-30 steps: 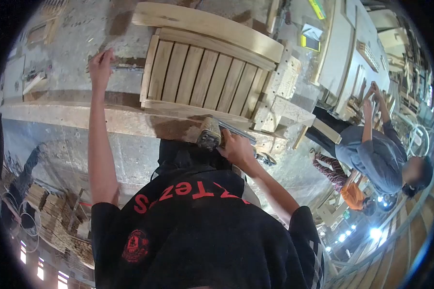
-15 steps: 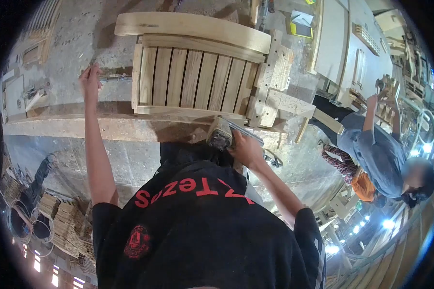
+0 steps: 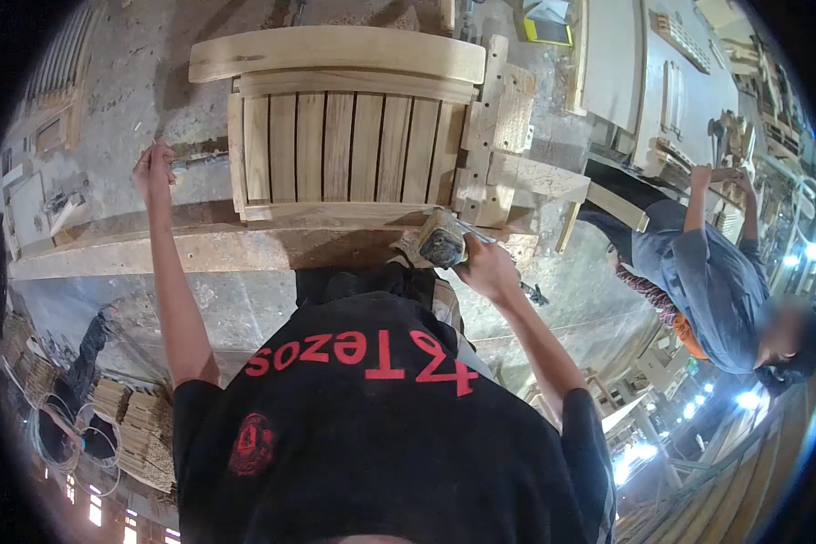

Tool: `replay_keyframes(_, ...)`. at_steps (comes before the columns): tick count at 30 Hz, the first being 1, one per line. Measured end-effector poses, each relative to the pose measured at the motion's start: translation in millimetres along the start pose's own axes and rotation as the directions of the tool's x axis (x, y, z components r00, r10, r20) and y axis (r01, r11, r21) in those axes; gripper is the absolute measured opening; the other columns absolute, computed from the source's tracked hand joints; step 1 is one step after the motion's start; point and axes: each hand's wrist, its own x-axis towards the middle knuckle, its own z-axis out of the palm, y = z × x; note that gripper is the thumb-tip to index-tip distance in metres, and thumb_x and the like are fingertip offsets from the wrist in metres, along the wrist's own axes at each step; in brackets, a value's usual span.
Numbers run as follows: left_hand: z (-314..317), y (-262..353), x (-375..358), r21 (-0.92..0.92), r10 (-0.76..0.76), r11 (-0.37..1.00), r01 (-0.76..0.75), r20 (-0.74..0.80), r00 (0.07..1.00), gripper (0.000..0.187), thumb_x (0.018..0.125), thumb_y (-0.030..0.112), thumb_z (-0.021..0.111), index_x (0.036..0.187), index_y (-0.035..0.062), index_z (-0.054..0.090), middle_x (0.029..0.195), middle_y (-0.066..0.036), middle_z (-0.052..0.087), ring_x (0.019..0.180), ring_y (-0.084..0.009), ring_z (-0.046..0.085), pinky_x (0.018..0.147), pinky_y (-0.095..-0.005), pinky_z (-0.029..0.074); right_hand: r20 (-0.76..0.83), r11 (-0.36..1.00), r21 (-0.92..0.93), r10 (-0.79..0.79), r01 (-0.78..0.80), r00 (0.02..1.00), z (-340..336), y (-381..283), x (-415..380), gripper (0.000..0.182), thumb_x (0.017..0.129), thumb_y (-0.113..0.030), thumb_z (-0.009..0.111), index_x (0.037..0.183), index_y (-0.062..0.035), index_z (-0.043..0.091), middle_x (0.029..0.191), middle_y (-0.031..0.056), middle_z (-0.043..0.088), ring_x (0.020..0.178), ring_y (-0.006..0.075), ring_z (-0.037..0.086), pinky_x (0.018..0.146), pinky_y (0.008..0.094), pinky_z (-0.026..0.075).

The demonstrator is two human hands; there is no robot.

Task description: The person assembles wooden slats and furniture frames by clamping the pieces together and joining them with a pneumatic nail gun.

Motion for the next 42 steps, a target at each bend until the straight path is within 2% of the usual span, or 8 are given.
replay_keyframes(8, 2.7, 0.1, -5.8, 0.000, -0.002, 1.000, 0.002, -0.131, 0.991, 0.030, 0.091, 0.030, 0.060, 0.075, 0.0056, 0.068, 0.055, 0.002, 0.054, 0.044, -0.0057, 0.042, 0.040, -0.0238, 0.035, -0.155, 0.952, 0.307, 0.056, -0.006, 0.986, 0.8, 42.5, -12.0, 0.032, 0.071, -0.022, 0.066, 0.093, 0.0010, 0.064, 0.073, 0.0217, 0.066, 0.068, 0.0358, 0.066, 0.061, 0.0414, 0.052)
replay_keyframes(10, 3.7, 0.4, -7.4, -0.018, -0.013, 1.000, 0.010, -0.155, 0.988, 0.029, 0.091, 0.028, 0.060, 0.074, 0.0050, 0.067, 0.054, 0.002, 0.053, 0.044, -0.0057, 0.043, 0.040, -0.0243, 0.035, -0.053, 0.873, 0.415, 0.302, -0.254, 0.952, -11.9, 66.5, -8.7, 0.030, 0.072, -0.019, 0.069, 0.094, 0.0015, 0.063, 0.068, 0.0086, 0.064, 0.057, 0.0155, 0.061, 0.052, 0.0316, 0.048)
replay_keyframes(15, 6.4, 7.9, -8.5, 0.045, 0.004, 0.999, 0.003, -0.154, 0.988, 0.032, 0.091, 0.028, 0.059, 0.072, 0.0025, 0.064, 0.053, -0.001, 0.053, 0.045, -0.0084, 0.047, 0.042, -0.0276, 0.038, 0.377, 0.149, 0.873, 0.397, -0.464, 0.837, -41.4, 143.5, 25.6, 0.028, 0.078, -0.024, 0.069, 0.099, -0.0087, 0.059, 0.068, 0.0002, 0.050, 0.052, 0.0137, 0.050, 0.046, 0.0283, 0.044)
replay_keyframes(18, 12.9, -41.9, 0.7, 0.220, -0.040, 0.975, 0.041, -0.007, 0.999, 0.029, 0.095, 0.033, 0.050, 0.092, 0.0060, 0.062, 0.083, -0.009, 0.061, 0.078, -0.0150, 0.058, 0.069, -0.0362, 0.046, 0.198, 0.245, 0.903, 0.493, -0.354, 0.847, -26.0, 186.4, 68.2, 0.030, 0.083, -0.033, 0.063, 0.100, -0.0100, 0.054, 0.071, 0.0034, 0.051, 0.058, 0.0149, 0.050, 0.052, 0.0292, 0.043)
replay_keyframes(23, 7.6, -14.0, 0.8, 0.408, 0.043, 0.913, 0.017, -0.138, 0.989, 0.024, 0.076, 0.030, 0.058, 0.076, 0.0081, 0.068, 0.074, -0.017, 0.065, 0.074, -0.0346, 0.063, 0.066, -0.0478, 0.049, 0.018, 0.312, 0.941, 0.346, -0.133, 0.938, -84.5, 126.4, 220.6, 0.044, 0.084, -0.044, 0.057, 0.108, -0.0076, 0.052, 0.083, 0.0084, 0.054, 0.071, 0.0189, 0.053, 0.065, 0.0351, 0.044)
replay_keyframes(35, 0.3, 6.9, -9.8, 0.305, 0.205, 0.941, -0.149, -0.162, 0.965, 0.027, 0.081, 0.025, 0.060, 0.068, 0.0019, 0.059, 0.066, -0.015, 0.059, 0.065, -0.0360, 0.059, 0.058, -0.0463, 0.044, -0.229, 0.299, 0.938, 0.157, 0.175, 0.961, -165.2, 72.5, 370.5, 0.079, 0.085, -0.068, 0.042, 0.128, -0.0019, 0.047, 0.110, 0.0202, 0.063, 0.100, 0.0283, 0.060, 0.096, 0.0493, 0.045)
replay_keyframes(36, 0.2, 6.3, -9.0, 0.306, 0.222, 0.938, -0.161, -0.173, 0.960, 0.027, 0.081, 0.025, 0.060, 0.068, 0.0017, 0.059, 0.066, -0.015, 0.059, 0.065, -0.0358, 0.059, 0.058, -0.0462, 0.044, -0.003, 0.254, 0.963, 0.353, -0.092, 0.936, -179.5, 66.9, 390.3, 0.069, 0.086, -0.066, 0.042, 0.102, -0.0005, 0.057, 0.099, 0.0208, 0.065, 0.086, 0.0291, 0.063, 0.077, 0.0478, 0.052)
replay_keyframes(42, 1.4, 9.9, -8.7, 0.303, 0.102, 0.951, -0.063, -0.116, 0.988, 0.028, 0.082, 0.028, 0.061, 0.073, 0.0016, 0.062, 0.070, -0.016, 0.060, 0.068, -0.0338, 0.061, 0.061, -0.0451, 0.045, -0.115, 0.091, 0.992, 0.357, 0.088, 0.927, -162.0, 86.6, 404.6, 0.054, 0.084, -0.054, 0.053, 0.094, -0.0010, 0.058, 0.075, 0.0137, 0.061, 0.063, 0.0252, 0.058, 0.054, 0.0353, 0.053)
